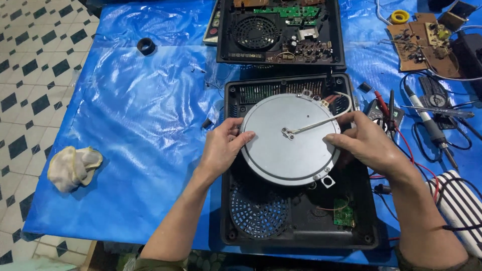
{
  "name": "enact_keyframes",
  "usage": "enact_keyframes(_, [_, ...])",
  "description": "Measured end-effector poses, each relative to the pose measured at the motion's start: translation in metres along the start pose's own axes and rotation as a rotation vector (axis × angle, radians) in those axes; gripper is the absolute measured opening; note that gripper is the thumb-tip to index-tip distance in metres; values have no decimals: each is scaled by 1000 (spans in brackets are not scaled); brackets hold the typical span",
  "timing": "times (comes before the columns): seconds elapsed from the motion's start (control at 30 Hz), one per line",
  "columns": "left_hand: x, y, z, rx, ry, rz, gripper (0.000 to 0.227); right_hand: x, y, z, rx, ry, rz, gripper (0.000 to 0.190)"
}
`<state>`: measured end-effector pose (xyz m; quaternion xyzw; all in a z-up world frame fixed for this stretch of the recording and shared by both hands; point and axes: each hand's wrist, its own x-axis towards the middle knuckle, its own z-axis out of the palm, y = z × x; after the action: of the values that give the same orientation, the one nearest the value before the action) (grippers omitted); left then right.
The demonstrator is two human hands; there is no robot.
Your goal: Testing the heating element and circuitry of an induction cooktop using a multimeter for diagnostic purposes.
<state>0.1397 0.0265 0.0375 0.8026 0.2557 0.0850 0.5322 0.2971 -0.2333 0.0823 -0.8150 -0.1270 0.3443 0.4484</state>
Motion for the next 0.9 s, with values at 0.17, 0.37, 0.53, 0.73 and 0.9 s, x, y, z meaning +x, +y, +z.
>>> enact_keyframes(0.17, [7, -20, 5, 124, -11, 95, 56, -4, -5, 0, -55, -54, 130, 45])
enact_keyframes(0.37, [8, -27, 8, 181, -9, 159, 59, -7, -9, 1, -70, -64, 168, 45])
enact_keyframes(0.53, [5, -19, 3, 142, -44, 135, 56, -6, -6, -1, -80, -75, 166, 45])
enact_keyframes(0.73, [2, -11, 9, 59, 15, 178, 55, -7, -7, -6, -68, -43, 155, 45])
enact_keyframes(0.9, [8, -24, 22, 126, 143, 317, 52, -9, -11, -6, -64, -7, 187, 45])
